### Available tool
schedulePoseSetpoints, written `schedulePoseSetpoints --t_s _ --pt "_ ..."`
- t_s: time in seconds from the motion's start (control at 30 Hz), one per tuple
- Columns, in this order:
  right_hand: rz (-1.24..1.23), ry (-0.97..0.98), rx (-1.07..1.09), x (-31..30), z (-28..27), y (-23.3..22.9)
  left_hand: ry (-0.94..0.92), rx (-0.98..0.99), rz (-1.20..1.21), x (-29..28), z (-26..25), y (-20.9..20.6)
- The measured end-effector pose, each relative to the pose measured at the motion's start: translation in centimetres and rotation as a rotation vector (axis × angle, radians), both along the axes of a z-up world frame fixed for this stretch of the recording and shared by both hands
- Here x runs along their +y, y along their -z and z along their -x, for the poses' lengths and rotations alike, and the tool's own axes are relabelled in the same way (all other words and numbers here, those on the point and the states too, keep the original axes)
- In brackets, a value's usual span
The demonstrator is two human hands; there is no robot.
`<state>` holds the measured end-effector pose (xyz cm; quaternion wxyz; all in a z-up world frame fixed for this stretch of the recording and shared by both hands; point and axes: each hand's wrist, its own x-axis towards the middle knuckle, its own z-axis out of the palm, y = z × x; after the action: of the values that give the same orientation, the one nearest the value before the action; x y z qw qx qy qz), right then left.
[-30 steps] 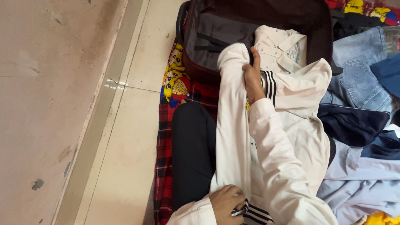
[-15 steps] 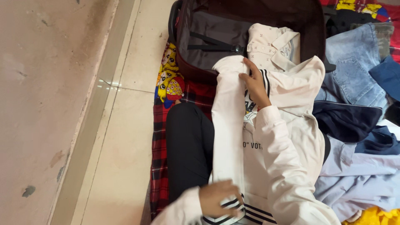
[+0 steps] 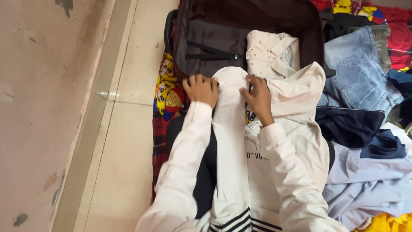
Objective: The person folds a white shirt on a blanket on the floor, smoothing the fabric and folding the sleeves inward before folding the body of the shirt.
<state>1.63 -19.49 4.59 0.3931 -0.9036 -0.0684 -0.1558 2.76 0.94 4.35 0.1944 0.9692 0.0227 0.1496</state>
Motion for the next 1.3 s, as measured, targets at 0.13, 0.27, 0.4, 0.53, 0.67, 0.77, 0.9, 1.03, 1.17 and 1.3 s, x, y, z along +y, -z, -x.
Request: schedulePoseSetpoints --t_s 0.13,0.27,0.4,0.53,0.67,0.77,0.9,1.03,1.17,1.3 --pt "-0.005 0.033 0.046 0.8 0.8 0.3 0.065 0.413 -0.362 -0.9 -7.2 -0.3" --pt "-0.042 0.031 0.011 1.2 1.6 -0.2 0.077 0.671 -0.387 -2.3 -13.1 5.4" --pt "-0.036 0.036 0.049 1.3 2.1 -0.8 0.13 0.802 0.199 -1.6 -17.7 13.3" --pt "0.019 -0.042 -0.027 1.5 2.1 -1.1 0.343 0.537 1.654 -2.6 -18.9 16.4" --pt "0.054 0.002 0.026 2.1 2.4 -0.9 0.392 0.437 1.857 -2.7 -18.5 14.5" --pt "0.118 0.011 -0.031 2.4 2.4 -0.7 0.381 0.503 1.955 -2.1 -18.0 14.1" --pt "0.164 0.001 -0.051 2.2 2.0 -0.5 0.115 0.309 1.456 -2.9 -17.3 12.8" --pt "0.125 -0.075 0.0 1.1 1.1 0.0 0.09 -0.416 0.668 -3.0 -10.9 5.7" --pt "-0.358 -0.207 0.3 -1.9 2.1 0.4 0.203 -0.175 0.697 -0.6 1.9 -0.4" --pt "-0.272 -0.115 0.471 -6.5 10.8 1.2 0.187 0.055 0.815 0.8 16.5 0.1"
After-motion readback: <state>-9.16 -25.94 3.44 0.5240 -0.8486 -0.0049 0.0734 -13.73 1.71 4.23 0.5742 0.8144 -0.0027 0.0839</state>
